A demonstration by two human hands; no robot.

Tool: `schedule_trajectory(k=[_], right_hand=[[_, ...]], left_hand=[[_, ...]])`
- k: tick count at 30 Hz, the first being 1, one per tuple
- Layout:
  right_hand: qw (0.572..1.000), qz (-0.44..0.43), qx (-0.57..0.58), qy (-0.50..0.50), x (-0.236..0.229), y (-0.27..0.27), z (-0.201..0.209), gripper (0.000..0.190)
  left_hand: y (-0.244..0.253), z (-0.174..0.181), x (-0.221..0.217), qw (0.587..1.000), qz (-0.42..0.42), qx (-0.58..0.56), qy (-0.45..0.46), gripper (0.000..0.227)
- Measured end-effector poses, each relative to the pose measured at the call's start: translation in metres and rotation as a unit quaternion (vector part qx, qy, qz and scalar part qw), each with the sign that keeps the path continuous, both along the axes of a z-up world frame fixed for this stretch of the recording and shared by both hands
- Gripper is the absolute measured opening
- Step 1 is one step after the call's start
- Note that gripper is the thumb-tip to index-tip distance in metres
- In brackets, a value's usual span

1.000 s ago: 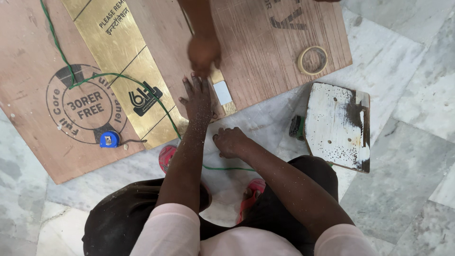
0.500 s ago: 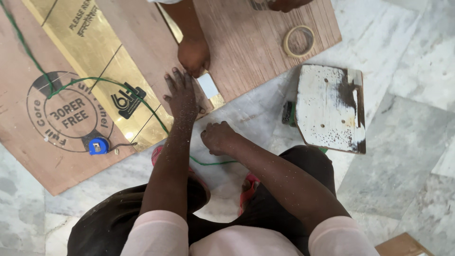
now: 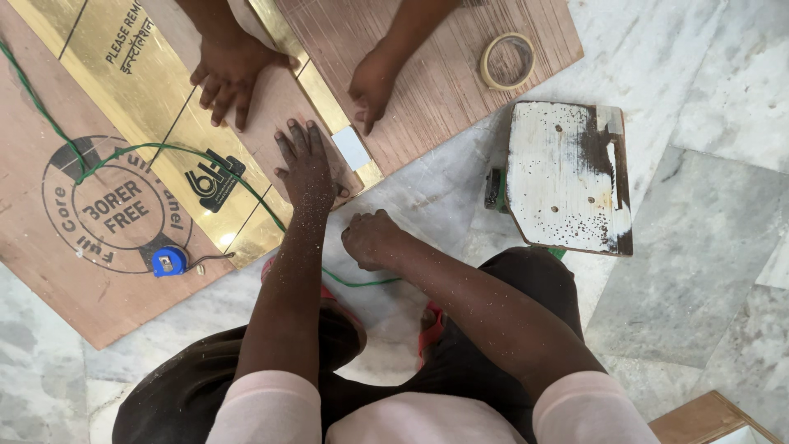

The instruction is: The person uses a circular saw to cut a long strip from a large sheet of plywood. They position a white guide block against the saw's base plate to ensure a straight cut and guide the saw along the marked line. After completing the cut, they remove the guide block and inspect the separated strip.

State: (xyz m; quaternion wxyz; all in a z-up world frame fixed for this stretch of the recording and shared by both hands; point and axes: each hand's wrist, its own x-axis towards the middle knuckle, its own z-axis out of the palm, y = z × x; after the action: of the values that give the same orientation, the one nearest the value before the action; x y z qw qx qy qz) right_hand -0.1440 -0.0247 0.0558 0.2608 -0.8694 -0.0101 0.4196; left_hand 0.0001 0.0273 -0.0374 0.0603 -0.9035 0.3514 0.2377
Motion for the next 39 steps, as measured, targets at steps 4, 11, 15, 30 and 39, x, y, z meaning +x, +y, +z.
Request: schedule_trajectory(k=[4, 11, 15, 30, 39], right_hand=[[1.0, 0.002, 0.004, -0.004, -0.001, 0.001, -0.001, 0.047], [1.0, -0.004, 0.003, -0.012, -0.002, 0.0, -0.003, 0.043], [1.0, -0.003, -0.003, -0.018, -0.001, 0.003, -0.006, 0.04], [1.0, 0.002, 0.007, -0.016, 0.003, 0.01, 0.004, 0.043], [0.992, -0.063, -0.094, -0.048, -0.006, -0.002, -0.043, 0.042]], left_hand=[[0.0, 0.001, -0.001, 1.0, -0.002, -0.008, -0.002, 0.124], [-0.004, 0.013, -0.001, 0.999, 0.004, 0.028, 0.024, 0.139], [-0.001, 0.009, 0.0, 1.0, -0.02, 0.0, -0.019, 0.138], [-0.003, 0.023, 0.002, 0.999, -0.018, 0.028, 0.02, 0.15], [0.016, 0.022, 0.005, 0.998, 0.006, -0.062, 0.021, 0.139]])
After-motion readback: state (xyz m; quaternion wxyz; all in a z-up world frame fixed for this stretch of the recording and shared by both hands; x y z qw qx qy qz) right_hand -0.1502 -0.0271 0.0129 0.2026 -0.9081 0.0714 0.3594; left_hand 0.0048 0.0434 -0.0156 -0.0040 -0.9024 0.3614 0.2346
